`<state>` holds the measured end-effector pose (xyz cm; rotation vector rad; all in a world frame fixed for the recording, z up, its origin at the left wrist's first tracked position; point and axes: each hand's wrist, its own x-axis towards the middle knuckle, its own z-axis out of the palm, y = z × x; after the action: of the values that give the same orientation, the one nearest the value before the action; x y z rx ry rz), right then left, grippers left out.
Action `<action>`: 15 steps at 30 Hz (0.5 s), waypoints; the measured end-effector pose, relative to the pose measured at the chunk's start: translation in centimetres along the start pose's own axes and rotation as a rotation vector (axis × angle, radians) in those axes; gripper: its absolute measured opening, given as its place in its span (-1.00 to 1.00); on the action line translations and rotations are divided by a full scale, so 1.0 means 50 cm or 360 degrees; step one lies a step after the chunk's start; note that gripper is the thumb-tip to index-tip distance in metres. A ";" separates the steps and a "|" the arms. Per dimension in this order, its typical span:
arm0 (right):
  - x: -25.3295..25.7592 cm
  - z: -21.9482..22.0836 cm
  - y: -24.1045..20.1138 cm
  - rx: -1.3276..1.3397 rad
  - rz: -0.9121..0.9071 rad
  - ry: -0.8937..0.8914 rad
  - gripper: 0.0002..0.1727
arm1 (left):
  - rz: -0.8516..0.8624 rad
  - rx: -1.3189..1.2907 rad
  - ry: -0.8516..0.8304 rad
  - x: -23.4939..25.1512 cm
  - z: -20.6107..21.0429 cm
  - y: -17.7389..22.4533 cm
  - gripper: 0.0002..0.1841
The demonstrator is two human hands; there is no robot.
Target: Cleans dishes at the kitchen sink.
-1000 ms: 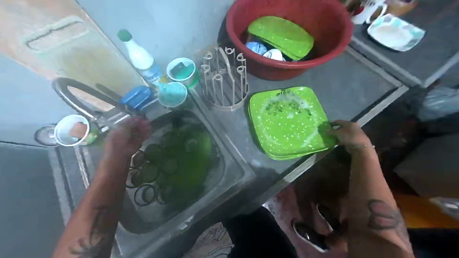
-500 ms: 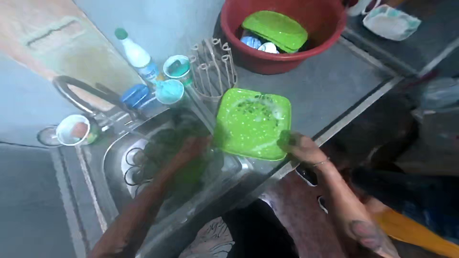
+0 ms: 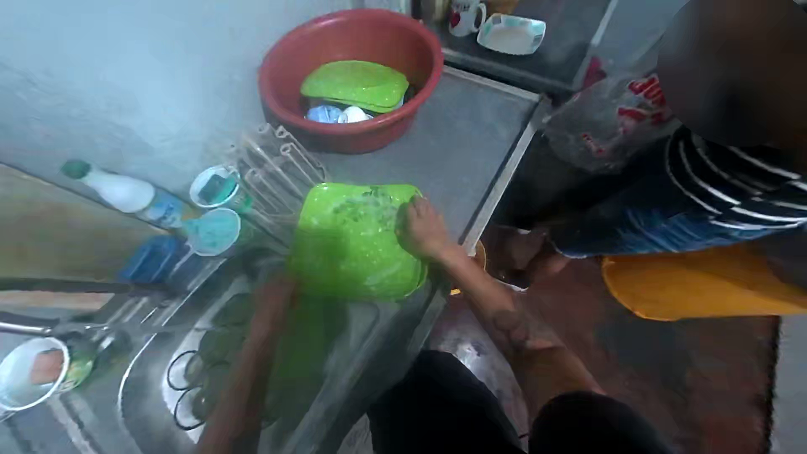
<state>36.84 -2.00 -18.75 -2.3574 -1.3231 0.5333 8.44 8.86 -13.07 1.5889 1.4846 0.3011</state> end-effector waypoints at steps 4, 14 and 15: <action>-0.012 0.033 -0.043 0.0016 -0.0100 -0.0032 -0.22 | 0.0103 -0.0729 0.0207 -0.013 -0.022 -0.003 -0.70; -0.078 0.161 -0.333 0.0015 -0.1290 -0.0076 -0.30 | -0.0359 -0.1599 0.0807 -0.052 -0.188 -0.188 -0.64; -0.095 0.180 -0.381 0.0038 -0.1481 -0.0209 -0.33 | -0.0370 -0.1659 0.0877 -0.060 -0.203 -0.202 -0.66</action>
<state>16.37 4.35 -16.23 -1.4346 -2.2116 0.3892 -6.17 9.24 -13.68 0.4982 1.4809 1.2150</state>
